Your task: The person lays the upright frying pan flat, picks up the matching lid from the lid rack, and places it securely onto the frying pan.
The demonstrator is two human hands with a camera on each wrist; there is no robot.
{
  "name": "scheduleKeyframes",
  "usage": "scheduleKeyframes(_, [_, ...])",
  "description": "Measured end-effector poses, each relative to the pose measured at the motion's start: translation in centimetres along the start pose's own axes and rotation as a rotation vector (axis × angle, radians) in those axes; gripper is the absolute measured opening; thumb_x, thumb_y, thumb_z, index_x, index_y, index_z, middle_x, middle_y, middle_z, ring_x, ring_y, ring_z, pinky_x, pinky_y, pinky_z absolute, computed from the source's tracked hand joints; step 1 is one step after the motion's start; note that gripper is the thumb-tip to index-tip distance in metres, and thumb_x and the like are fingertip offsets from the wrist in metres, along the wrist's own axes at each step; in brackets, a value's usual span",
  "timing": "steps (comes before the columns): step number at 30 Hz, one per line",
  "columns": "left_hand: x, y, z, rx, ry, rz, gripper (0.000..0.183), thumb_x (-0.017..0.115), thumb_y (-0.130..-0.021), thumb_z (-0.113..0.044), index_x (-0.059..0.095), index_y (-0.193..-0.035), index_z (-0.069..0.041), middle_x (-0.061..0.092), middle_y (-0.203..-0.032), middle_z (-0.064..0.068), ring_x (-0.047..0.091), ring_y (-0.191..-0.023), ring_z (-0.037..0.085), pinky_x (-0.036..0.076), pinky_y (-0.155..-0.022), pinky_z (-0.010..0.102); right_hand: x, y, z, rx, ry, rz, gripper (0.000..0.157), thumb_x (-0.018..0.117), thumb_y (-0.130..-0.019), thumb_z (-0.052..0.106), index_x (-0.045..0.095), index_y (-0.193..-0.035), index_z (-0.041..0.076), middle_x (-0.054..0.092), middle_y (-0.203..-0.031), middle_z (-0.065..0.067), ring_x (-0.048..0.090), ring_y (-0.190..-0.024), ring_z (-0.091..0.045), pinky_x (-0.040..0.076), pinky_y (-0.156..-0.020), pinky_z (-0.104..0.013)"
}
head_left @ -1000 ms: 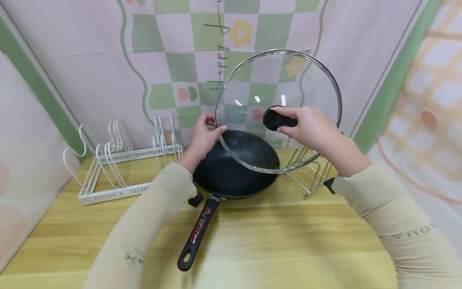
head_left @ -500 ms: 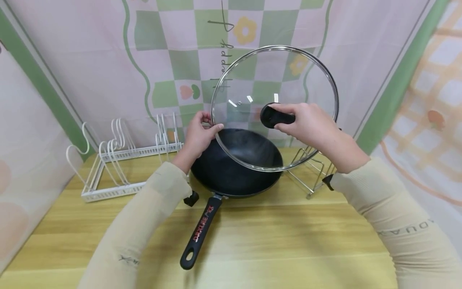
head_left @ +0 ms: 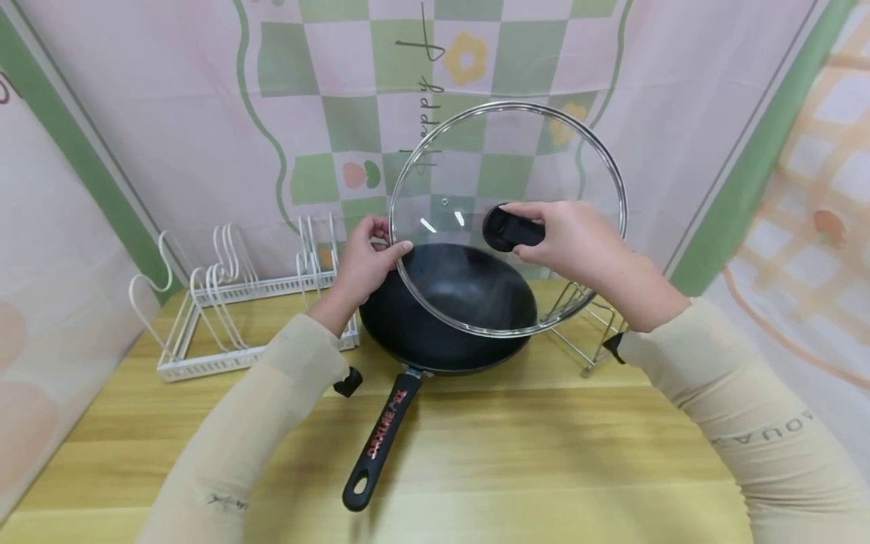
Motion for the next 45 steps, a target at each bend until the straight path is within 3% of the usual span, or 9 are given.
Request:
scheduleKeyframes(3, [-0.6, 0.2, 0.3, 0.001, -0.038, -0.002, 0.036, 0.074, -0.094, -0.007, 0.052, -0.120, 0.006, 0.051, -0.102, 0.006, 0.056, -0.090, 0.018, 0.054, -0.067, 0.021, 0.1, 0.0, 0.6, -0.026, 0.029, -0.012, 0.061, 0.075, -0.093, 0.021, 0.055, -0.150, 0.017, 0.063, -0.135, -0.021, 0.057, -0.065, -0.026, 0.043, -0.057, -0.037])
scheduleKeyframes(7, [-1.0, 0.3, 0.4, 0.000, -0.015, -0.001, 0.035, 0.074, -0.094, -0.007, 0.051, -0.119, 0.004, 0.051, -0.103, 0.007, 0.056, -0.090, 0.017, 0.055, -0.068, 0.022, -0.1, -0.2, 1.1, -0.029, 0.057, -0.038, 0.058, 0.075, -0.093, 0.022, 0.057, -0.147, 0.015, 0.066, -0.131, -0.021, 0.058, -0.066, -0.027, 0.043, -0.055, -0.038])
scheduleKeyframes(14, [-1.4, 0.6, 0.4, -0.011, 0.008, -0.010, 0.036, 0.074, -0.094, -0.006, 0.050, -0.120, 0.004, 0.051, -0.106, 0.009, 0.055, -0.090, 0.017, 0.056, -0.070, 0.023, 0.2, -0.3, 1.2, -0.035, 0.126, -0.061, 0.056, 0.072, -0.096, 0.028, 0.056, -0.149, 0.019, 0.072, -0.102, -0.019, 0.049, -0.051, -0.022, 0.037, -0.047, -0.036])
scheduleKeyframes(19, [-1.5, 0.7, 0.2, -0.026, 0.010, -0.025, 0.038, 0.074, -0.095, -0.009, 0.051, -0.122, 0.004, 0.052, -0.106, 0.008, 0.056, -0.091, 0.017, 0.057, -0.071, 0.026, 0.3, -0.5, 1.2, -0.079, 0.190, -0.117, 0.053, 0.068, -0.100, 0.029, 0.054, -0.151, 0.019, 0.069, -0.117, -0.022, 0.048, -0.053, -0.025, 0.036, -0.047, -0.039])
scheduleKeyframes(24, [-1.4, 0.6, -0.4, -0.020, 0.032, -0.054, 0.035, 0.075, -0.094, -0.007, 0.051, -0.119, 0.003, 0.050, -0.102, 0.005, 0.054, -0.086, 0.015, 0.056, -0.068, 0.023, 0.2, -0.9, 1.1, -0.084, 0.222, -0.173, 0.051, 0.064, -0.102, 0.030, 0.054, -0.150, 0.020, 0.066, -0.110, -0.018, 0.058, -0.075, -0.037, 0.045, -0.058, -0.050])
scheduleKeyframes(30, [-1.5, 0.8, -0.3, -0.041, 0.062, -0.068, 0.033, 0.075, -0.094, -0.008, 0.051, -0.116, 0.000, 0.049, -0.101, 0.004, 0.053, -0.086, 0.014, 0.057, -0.070, 0.026, 0.3, -1.3, 1.3, -0.153, 0.250, -0.245, 0.046, 0.065, -0.101, 0.025, 0.059, -0.146, 0.014, 0.059, -0.092, -0.016, 0.050, -0.069, -0.035, 0.043, -0.062, -0.047])
scheduleKeyframes(37, [-1.5, 1.1, 0.2, -0.061, 0.128, -0.085, 0.031, 0.077, -0.092, -0.005, 0.052, -0.110, -0.001, 0.050, -0.097, 0.004, 0.056, -0.082, 0.013, 0.060, -0.074, 0.029, 0.4, -1.6, 1.5, -0.163, 0.226, -0.247, 0.044, 0.063, -0.102, 0.020, 0.059, -0.145, 0.012, 0.060, -0.104, -0.020, 0.054, -0.095, -0.040, 0.037, -0.081, -0.053])
scheduleKeyframes(45, [-1.4, 1.5, 0.7, -0.068, 0.166, -0.106, 0.029, 0.078, -0.090, -0.003, 0.053, -0.106, -0.002, 0.050, -0.095, 0.004, 0.053, -0.078, 0.012, 0.058, -0.069, 0.025, 1.0, -2.1, 1.2, -0.122, 0.202, -0.208, 0.045, 0.059, -0.105, 0.020, 0.054, -0.149, 0.013, 0.057, -0.117, -0.021, 0.048, -0.108, -0.040, 0.031, -0.096, -0.057])
Point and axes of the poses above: each hand's wrist, its own y-axis away from the middle knuckle, its own x-axis out of the palm, z = x × y, the point moved 7 cm from there along -y, towards the middle knuckle
